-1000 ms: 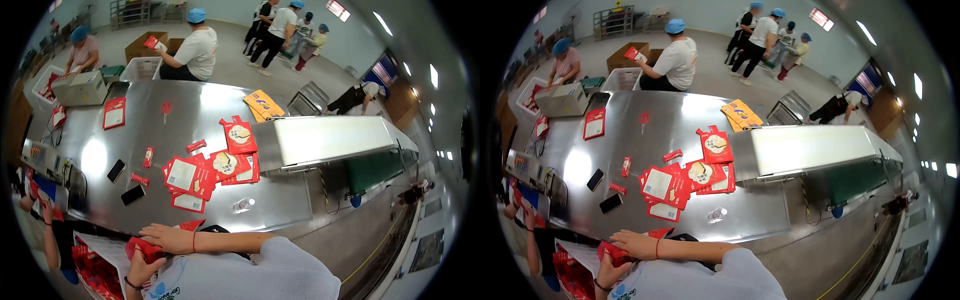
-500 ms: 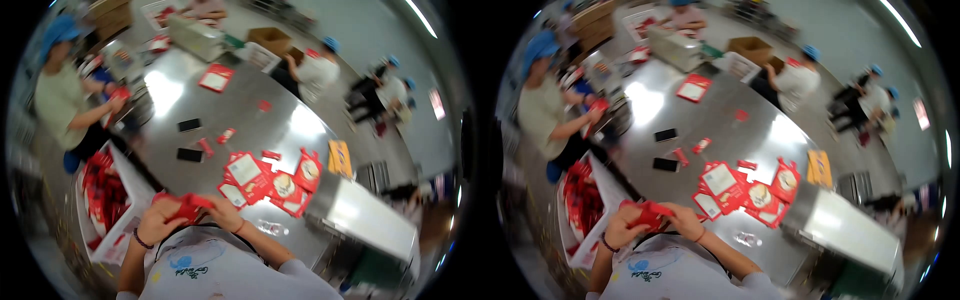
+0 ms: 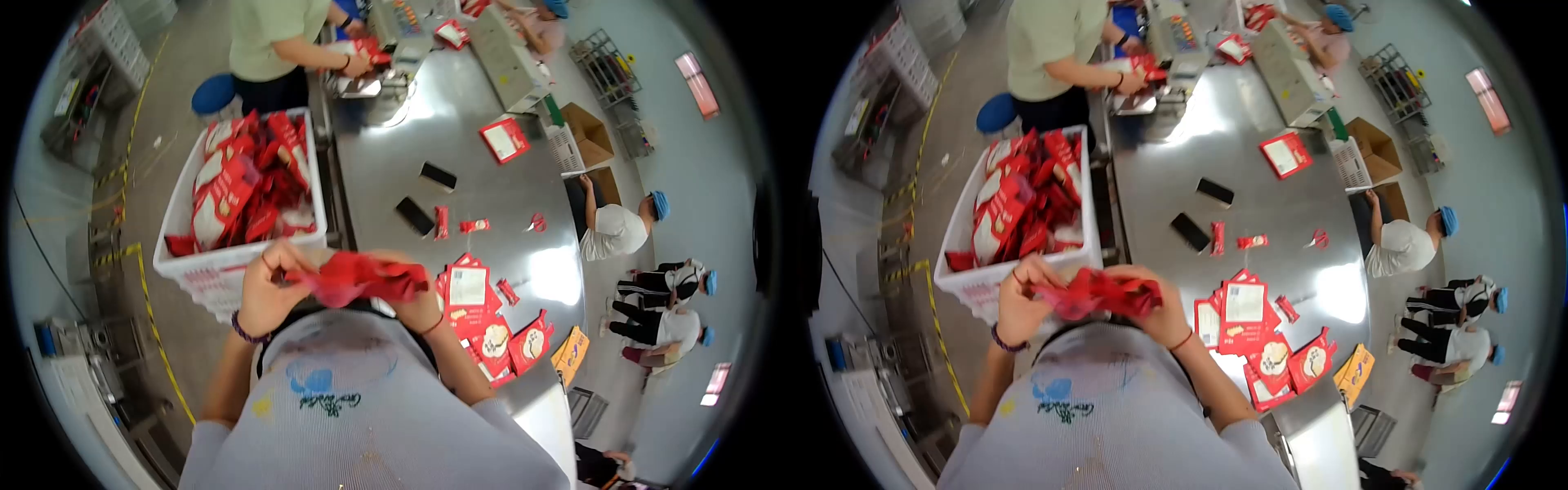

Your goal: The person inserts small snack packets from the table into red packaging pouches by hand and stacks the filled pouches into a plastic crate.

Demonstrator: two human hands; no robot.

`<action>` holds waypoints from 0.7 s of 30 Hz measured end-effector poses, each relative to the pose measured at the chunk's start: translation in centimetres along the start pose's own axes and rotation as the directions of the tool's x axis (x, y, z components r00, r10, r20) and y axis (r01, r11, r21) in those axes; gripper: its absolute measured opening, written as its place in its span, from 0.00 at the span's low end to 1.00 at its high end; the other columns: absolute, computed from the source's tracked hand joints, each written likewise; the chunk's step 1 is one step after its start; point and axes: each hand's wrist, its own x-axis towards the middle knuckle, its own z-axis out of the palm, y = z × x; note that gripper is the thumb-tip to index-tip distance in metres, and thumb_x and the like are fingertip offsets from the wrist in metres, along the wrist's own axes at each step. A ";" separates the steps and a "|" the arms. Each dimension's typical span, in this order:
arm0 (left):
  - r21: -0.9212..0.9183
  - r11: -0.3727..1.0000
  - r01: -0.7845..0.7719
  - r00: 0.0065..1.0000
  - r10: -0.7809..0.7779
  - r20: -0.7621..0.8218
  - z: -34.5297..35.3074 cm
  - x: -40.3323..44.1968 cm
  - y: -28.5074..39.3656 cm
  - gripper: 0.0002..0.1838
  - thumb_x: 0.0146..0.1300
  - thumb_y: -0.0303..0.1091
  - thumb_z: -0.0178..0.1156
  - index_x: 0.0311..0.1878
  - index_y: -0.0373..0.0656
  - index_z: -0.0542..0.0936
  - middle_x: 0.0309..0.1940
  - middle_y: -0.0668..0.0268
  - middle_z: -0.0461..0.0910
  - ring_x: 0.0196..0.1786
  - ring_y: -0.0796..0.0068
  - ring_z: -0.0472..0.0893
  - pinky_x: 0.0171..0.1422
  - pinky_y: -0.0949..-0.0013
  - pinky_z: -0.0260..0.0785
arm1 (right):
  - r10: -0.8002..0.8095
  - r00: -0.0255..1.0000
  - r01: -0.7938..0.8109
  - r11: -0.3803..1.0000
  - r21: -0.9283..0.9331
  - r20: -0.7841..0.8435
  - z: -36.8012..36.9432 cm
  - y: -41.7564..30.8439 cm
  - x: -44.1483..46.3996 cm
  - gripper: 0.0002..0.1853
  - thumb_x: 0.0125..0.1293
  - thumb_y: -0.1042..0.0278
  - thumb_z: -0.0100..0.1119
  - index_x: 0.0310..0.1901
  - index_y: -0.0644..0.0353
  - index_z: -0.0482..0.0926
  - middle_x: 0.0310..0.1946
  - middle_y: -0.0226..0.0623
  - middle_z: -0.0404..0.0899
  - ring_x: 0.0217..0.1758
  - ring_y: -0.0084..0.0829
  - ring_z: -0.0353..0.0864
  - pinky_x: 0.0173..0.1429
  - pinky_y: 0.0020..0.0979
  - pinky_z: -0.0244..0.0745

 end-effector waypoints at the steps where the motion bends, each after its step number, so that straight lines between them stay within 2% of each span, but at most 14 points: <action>1: 0.032 0.999 -0.039 0.997 0.037 0.069 -0.9 0.5 -0.1 0.20 0.49 0.21 0.72 0.42 0.41 0.73 0.46 0.66 0.72 0.43 0.79 0.72 0.50 0.75 0.65 | -0.061 0.998 0.063 0.989 -0.132 0.022 0.3 -0.9 0.6 0.13 0.63 0.83 0.56 0.49 0.67 0.81 0.53 0.42 0.81 0.55 0.33 0.81 0.60 0.30 0.75; 4: 0.135 0.991 0.005 0.989 -0.024 0.143 -4.0 -0.1 -0.1 0.31 0.49 0.27 0.75 0.58 0.39 0.73 0.53 0.65 0.69 0.54 0.76 0.72 0.59 0.70 0.66 | -0.069 0.993 0.074 0.996 -0.054 0.091 2.1 1.6 1.9 0.15 0.61 0.85 0.56 0.50 0.66 0.81 0.52 0.42 0.82 0.55 0.33 0.81 0.60 0.31 0.75; 5: 0.140 0.990 0.011 0.990 -0.030 0.137 -4.7 -0.5 0.5 0.31 0.49 0.27 0.75 0.58 0.39 0.73 0.53 0.65 0.69 0.54 0.76 0.72 0.59 0.70 0.66 | -0.031 0.997 0.038 0.996 -0.081 0.077 2.5 1.2 1.9 0.16 0.61 0.86 0.55 0.50 0.66 0.81 0.51 0.41 0.83 0.55 0.33 0.82 0.60 0.30 0.75; 7: 0.090 0.991 -0.097 0.995 0.096 0.014 -6.8 -0.9 2.0 0.30 0.51 0.29 0.73 0.57 0.40 0.73 0.55 0.65 0.69 0.56 0.75 0.72 0.61 0.68 0.66 | 0.017 0.998 -0.010 0.993 -0.115 0.057 3.8 1.0 3.0 0.17 0.60 0.86 0.55 0.51 0.65 0.81 0.51 0.41 0.83 0.54 0.33 0.82 0.60 0.30 0.75; 8: 0.038 0.968 -0.249 0.951 0.252 -0.180 -6.6 -1.3 3.8 0.25 0.52 0.29 0.71 0.55 0.39 0.76 0.51 0.64 0.73 0.53 0.70 0.76 0.58 0.66 0.70 | 0.050 0.997 -0.043 0.993 -0.112 0.054 4.1 1.0 3.3 0.18 0.60 0.86 0.56 0.52 0.64 0.81 0.51 0.40 0.83 0.54 0.32 0.82 0.61 0.29 0.75; 9: 0.379 0.823 -0.423 0.891 0.454 0.008 -8.9 -2.7 6.3 0.19 0.53 0.27 0.67 0.51 0.39 0.80 0.45 0.63 0.79 0.47 0.64 0.80 0.54 0.65 0.73 | 0.107 0.993 -0.100 0.989 -0.113 0.053 4.6 1.0 3.4 0.19 0.59 0.86 0.57 0.52 0.64 0.81 0.51 0.39 0.83 0.54 0.31 0.82 0.61 0.27 0.75; 11: 0.501 0.791 -0.352 0.936 0.291 0.199 -9.3 -2.5 9.2 0.16 0.54 0.26 0.63 0.48 0.40 0.81 0.41 0.60 0.81 0.42 0.60 0.82 0.50 0.64 0.75 | 0.107 0.990 -0.097 0.988 -0.117 0.087 4.9 1.4 4.0 0.21 0.59 0.86 0.57 0.55 0.63 0.80 0.53 0.39 0.82 0.56 0.33 0.82 0.62 0.28 0.74; 13: 0.683 0.602 -0.414 0.904 0.186 0.384 -8.8 -1.0 9.5 0.16 0.56 0.28 0.60 0.49 0.40 0.81 0.46 0.56 0.80 0.44 0.62 0.82 0.48 0.66 0.77 | -0.017 0.979 0.093 0.925 -0.370 0.204 6.3 1.1 5.0 0.23 0.59 0.86 0.56 0.58 0.61 0.78 0.55 0.39 0.80 0.59 0.38 0.80 0.63 0.30 0.73; 14: 0.799 0.510 -0.317 0.943 0.082 0.322 -7.8 -0.7 9.1 0.13 0.55 0.30 0.60 0.43 0.38 0.81 0.43 0.57 0.79 0.44 0.61 0.81 0.46 0.65 0.77 | -0.010 0.962 0.117 0.918 -0.379 0.271 6.4 0.6 5.4 0.25 0.58 0.85 0.56 0.59 0.60 0.77 0.58 0.40 0.79 0.61 0.41 0.77 0.65 0.32 0.71; 15: 0.803 0.505 -0.316 0.944 0.086 0.318 -7.9 -0.3 8.3 0.13 0.55 0.30 0.60 0.43 0.38 0.81 0.43 0.57 0.79 0.44 0.61 0.81 0.46 0.65 0.77 | 0.020 0.952 0.102 0.920 -0.378 0.305 6.5 0.9 5.6 0.27 0.55 0.85 0.58 0.59 0.60 0.77 0.59 0.41 0.78 0.63 0.41 0.76 0.68 0.33 0.69; 17: 0.887 0.418 -0.197 0.933 -0.199 0.301 -7.8 0.3 6.3 0.06 0.55 0.29 0.61 0.35 0.37 0.80 0.40 0.58 0.78 0.43 0.58 0.80 0.44 0.60 0.75 | -0.004 0.934 0.162 0.897 -0.411 0.358 7.0 1.0 5.9 0.28 0.55 0.82 0.60 0.60 0.58 0.76 0.60 0.41 0.76 0.63 0.42 0.76 0.67 0.34 0.69; 18: 0.920 0.325 -0.217 0.909 -0.276 0.312 -7.7 0.4 5.7 0.07 0.55 0.28 0.62 0.34 0.36 0.78 0.39 0.58 0.76 0.44 0.57 0.78 0.44 0.58 0.75 | -0.028 0.922 0.200 0.889 -0.412 0.386 7.0 1.2 6.2 0.29 0.55 0.79 0.63 0.62 0.56 0.75 0.61 0.41 0.75 0.62 0.43 0.76 0.65 0.35 0.71; 19: 0.921 0.325 -0.214 0.906 -0.287 0.312 -7.4 0.4 5.3 0.07 0.55 0.28 0.62 0.34 0.36 0.78 0.39 0.58 0.76 0.44 0.57 0.78 0.44 0.58 0.75 | -0.025 0.923 0.192 0.894 -0.405 0.384 6.9 1.3 6.3 0.29 0.55 0.79 0.63 0.62 0.56 0.75 0.61 0.41 0.75 0.62 0.43 0.76 0.65 0.35 0.71; 21: 0.914 0.338 -0.223 0.964 -0.065 0.259 -7.1 1.2 5.5 0.08 0.51 0.29 0.60 0.33 0.37 0.78 0.38 0.57 0.74 0.44 0.60 0.78 0.43 0.64 0.76 | -0.014 0.935 0.178 0.883 -0.434 0.354 6.2 1.7 7.3 0.30 0.55 0.77 0.64 0.62 0.55 0.75 0.61 0.42 0.74 0.61 0.43 0.77 0.66 0.35 0.70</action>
